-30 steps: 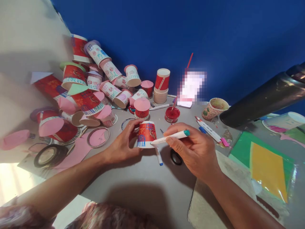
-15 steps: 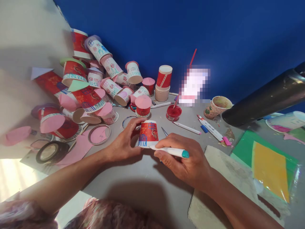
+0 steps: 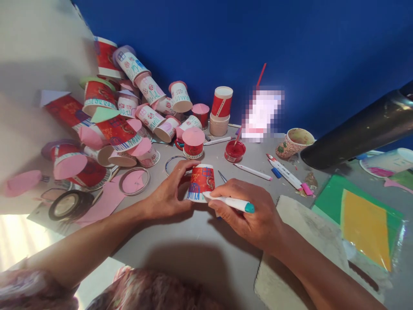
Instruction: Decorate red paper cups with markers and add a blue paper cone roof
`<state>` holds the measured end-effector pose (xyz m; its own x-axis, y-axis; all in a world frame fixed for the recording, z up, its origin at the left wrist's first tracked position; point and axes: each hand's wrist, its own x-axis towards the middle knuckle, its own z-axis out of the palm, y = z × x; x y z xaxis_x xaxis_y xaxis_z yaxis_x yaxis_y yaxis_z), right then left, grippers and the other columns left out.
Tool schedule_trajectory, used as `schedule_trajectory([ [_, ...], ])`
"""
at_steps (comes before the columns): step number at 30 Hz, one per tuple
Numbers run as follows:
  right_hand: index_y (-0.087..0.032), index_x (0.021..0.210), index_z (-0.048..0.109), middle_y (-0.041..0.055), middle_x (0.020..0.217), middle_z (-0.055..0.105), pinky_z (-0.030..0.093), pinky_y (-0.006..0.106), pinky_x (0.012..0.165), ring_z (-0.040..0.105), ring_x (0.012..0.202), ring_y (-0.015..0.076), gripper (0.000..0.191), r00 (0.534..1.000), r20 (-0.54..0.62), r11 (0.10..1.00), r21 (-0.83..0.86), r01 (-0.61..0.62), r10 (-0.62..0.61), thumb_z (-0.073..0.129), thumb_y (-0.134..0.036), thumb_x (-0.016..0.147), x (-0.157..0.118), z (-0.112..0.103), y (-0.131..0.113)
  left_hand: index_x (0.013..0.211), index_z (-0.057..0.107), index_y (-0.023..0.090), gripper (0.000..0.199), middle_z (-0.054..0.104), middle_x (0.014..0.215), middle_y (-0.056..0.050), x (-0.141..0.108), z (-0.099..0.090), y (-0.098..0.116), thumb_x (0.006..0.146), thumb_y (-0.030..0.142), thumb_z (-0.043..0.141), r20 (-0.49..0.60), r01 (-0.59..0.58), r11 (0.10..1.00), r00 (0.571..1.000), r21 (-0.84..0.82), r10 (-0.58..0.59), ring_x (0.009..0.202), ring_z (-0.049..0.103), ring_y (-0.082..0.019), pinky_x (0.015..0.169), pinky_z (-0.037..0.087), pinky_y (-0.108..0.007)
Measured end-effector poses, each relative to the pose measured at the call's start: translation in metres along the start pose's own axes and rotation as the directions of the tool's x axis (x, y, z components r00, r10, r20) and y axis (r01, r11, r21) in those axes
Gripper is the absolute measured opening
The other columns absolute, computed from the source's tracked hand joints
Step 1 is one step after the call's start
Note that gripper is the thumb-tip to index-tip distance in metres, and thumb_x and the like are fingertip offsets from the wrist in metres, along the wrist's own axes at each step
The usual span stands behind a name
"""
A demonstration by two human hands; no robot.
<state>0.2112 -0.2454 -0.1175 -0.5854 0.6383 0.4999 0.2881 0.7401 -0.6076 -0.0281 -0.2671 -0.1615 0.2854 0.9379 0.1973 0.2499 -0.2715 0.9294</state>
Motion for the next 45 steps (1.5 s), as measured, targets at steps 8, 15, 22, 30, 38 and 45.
schedule_trajectory([
  [8, -0.024, 0.094, 0.071, 0.0002, 0.077, 0.076, 0.051, 0.025, 0.061, 0.069, 0.063, 0.0135, 0.011, 1.000, 0.015, 1.000, -0.006, -0.009, 0.009, 0.062, -0.023, 0.101, 0.000, 0.000, 0.000, 0.145, 0.043, 0.026, 0.082, 0.044, 0.152, -0.015, -0.001, 0.002, -0.004, 0.072, 0.015, 0.079, 0.004, -0.030, 1.000, 1.000, 0.010, 0.029, 0.139, 0.056, -0.034, 0.119, 0.050, -0.052],
  [15, -0.022, 0.084, 0.071, -0.0018, 0.066, 0.070, 0.044, 0.023, 0.048, 0.058, 0.049, 0.0106, 0.018, 0.998, -0.003, 0.997, 0.032, -0.069, 0.069, 0.062, -0.023, 0.099, 0.000, -0.002, 0.002, 0.142, 0.040, 0.024, 0.081, 0.049, 0.147, -0.016, 0.001, 0.003, -0.009, 0.071, 0.011, 0.078, 0.013, -0.030, 0.997, 0.999, -0.076, 0.031, 0.139, 0.057, -0.033, 0.121, 0.047, -0.053],
  [22, -0.020, 0.082, 0.071, -0.0022, 0.065, 0.069, 0.044, 0.022, 0.049, 0.057, 0.050, 0.0092, 0.020, 0.998, -0.014, 0.997, 0.039, -0.065, 0.065, 0.061, -0.022, 0.099, 0.001, -0.004, 0.004, 0.139, 0.041, 0.025, 0.080, 0.054, 0.144, -0.013, 0.002, 0.002, -0.012, 0.070, 0.009, 0.077, 0.005, -0.030, 0.993, 1.000, -0.118, 0.031, 0.142, 0.055, -0.032, 0.124, 0.043, -0.052],
  [30, -0.021, 0.079, 0.071, -0.0031, 0.063, 0.068, 0.042, 0.021, 0.047, 0.057, 0.049, 0.0089, 0.023, 0.987, -0.013, 0.984, 0.084, -0.160, 0.162, 0.061, -0.024, 0.100, -0.001, -0.003, 0.013, 0.134, 0.042, 0.024, 0.078, 0.055, 0.142, -0.013, 0.006, 0.001, -0.016, 0.067, 0.008, 0.076, 0.028, 0.011, 0.982, 1.000, -0.187, -0.006, 0.142, 0.055, -0.032, 0.124, 0.043, -0.051],
  [38, -0.021, 0.080, 0.072, -0.0021, 0.061, 0.065, 0.041, 0.022, 0.047, 0.055, 0.049, 0.0101, 0.028, 0.972, -0.039, 0.969, 0.097, -0.227, 0.231, 0.060, -0.032, 0.102, -0.007, -0.005, 0.019, 0.135, 0.040, 0.025, 0.078, 0.051, 0.149, -0.014, 0.007, -0.002, -0.018, 0.071, 0.014, 0.082, 0.039, 0.005, 0.978, 0.999, -0.210, 0.003, 0.145, 0.054, -0.031, 0.125, 0.042, -0.049],
  [45, -0.020, 0.076, 0.070, -0.0018, 0.060, 0.063, 0.041, 0.024, 0.046, 0.055, 0.049, 0.0107, 0.032, 0.958, -0.060, 0.951, 0.153, -0.269, 0.280, 0.059, -0.033, 0.103, -0.006, -0.006, 0.018, 0.137, 0.038, 0.025, 0.083, 0.050, 0.153, -0.015, 0.006, -0.003, -0.017, 0.070, 0.010, 0.083, 0.034, 0.064, 0.962, 0.998, -0.266, -0.056, 0.149, 0.050, -0.031, 0.124, 0.044, -0.047],
])
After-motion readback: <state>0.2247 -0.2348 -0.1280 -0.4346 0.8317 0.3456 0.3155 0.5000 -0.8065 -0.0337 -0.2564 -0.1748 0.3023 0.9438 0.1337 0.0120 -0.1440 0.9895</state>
